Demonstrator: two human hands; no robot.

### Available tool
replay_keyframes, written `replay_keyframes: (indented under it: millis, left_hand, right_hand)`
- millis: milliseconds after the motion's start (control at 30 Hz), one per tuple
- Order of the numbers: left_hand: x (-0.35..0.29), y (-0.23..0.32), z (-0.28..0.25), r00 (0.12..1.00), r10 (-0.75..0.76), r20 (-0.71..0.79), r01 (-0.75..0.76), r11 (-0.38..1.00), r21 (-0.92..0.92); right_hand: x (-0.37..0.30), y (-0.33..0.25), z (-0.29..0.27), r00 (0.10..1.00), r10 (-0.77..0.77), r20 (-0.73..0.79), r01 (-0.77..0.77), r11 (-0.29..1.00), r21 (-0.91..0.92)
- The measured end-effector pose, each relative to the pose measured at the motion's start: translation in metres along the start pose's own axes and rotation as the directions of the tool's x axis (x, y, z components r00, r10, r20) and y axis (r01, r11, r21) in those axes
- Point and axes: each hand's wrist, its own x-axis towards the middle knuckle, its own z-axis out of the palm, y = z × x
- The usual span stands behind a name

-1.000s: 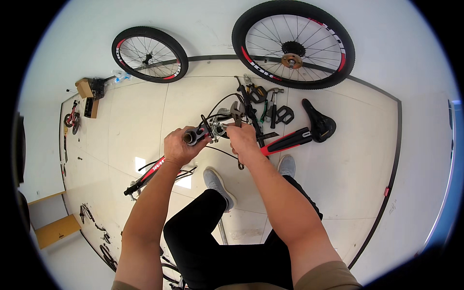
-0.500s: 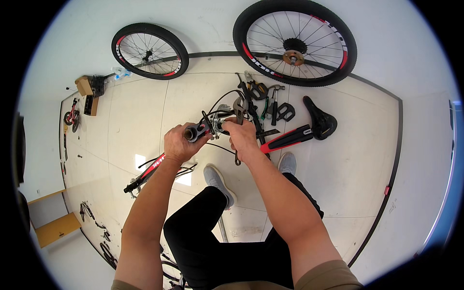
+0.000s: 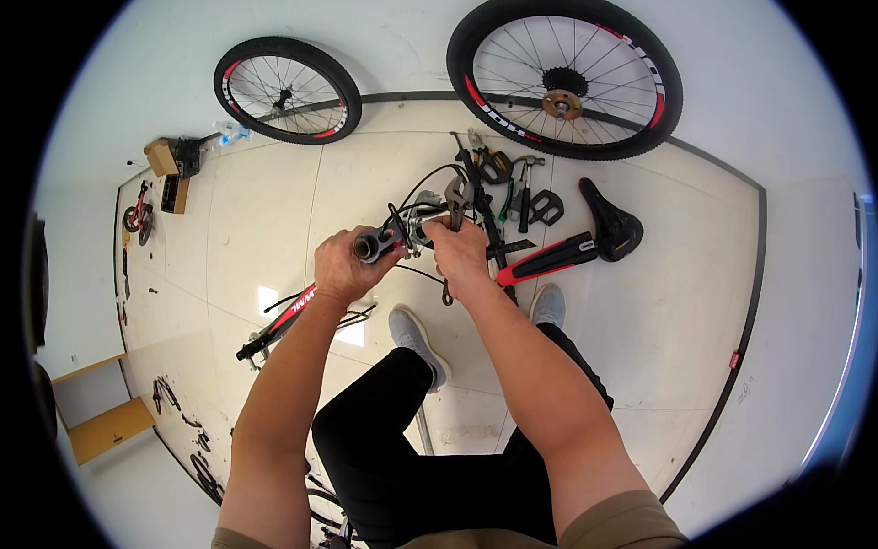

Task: The person is assembling a bicycle frame on the floor. They use a wrench to tighten bolts on the frame and handle various bicycle parts including wheels, a seat, and pedals.

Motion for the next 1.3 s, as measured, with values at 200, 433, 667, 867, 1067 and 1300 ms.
replay_keyframes:
  millis: [200, 433, 667, 867, 1067, 1300]
  left_hand:
    - [-0.002, -0.003, 0.001, 1.0, 0.002, -0.019, -0.002, 1.0, -0.007]
    - [0.0, -0.013, -0.001, 0.996, -0.041, 0.078, 0.041, 0.999, 0.001]
    - [-0.01, -0.007, -0.013, 0.985, -0.117, 0.128, 0.124, 0.991, -0.044]
    - [-0.009, -0.005, -0.008, 0.991, -0.101, 0.085, 0.106, 0.992, -0.065]
    - [-0.008, -0.007, -0.003, 0.994, -0.079, 0.072, 0.084, 0.993, -0.078]
    - [-0.007, -0.006, -0.008, 0.992, -0.096, 0.088, 0.101, 0.993, -0.059]
  right_hand:
    - [0.003, 0.003, 0.004, 0.999, 0.04, 0.001, -0.04, 0.998, 0.045]
    - [0.009, 0.007, 0.005, 0.999, -0.034, 0.035, 0.034, 0.999, -0.019]
    - [0.001, 0.01, 0.005, 0.999, 0.04, 0.031, -0.04, 0.999, -0.012]
    - [0.007, 0.008, 0.001, 0.999, 0.048, 0.013, -0.048, 0.998, 0.041]
    - [0.015, 0.009, -0.002, 1.0, -0.014, 0.003, 0.014, 1.0, -0.023]
    - [0.006, 0.006, 0.005, 0.999, 0.049, -0.008, -0.049, 0.999, -0.001]
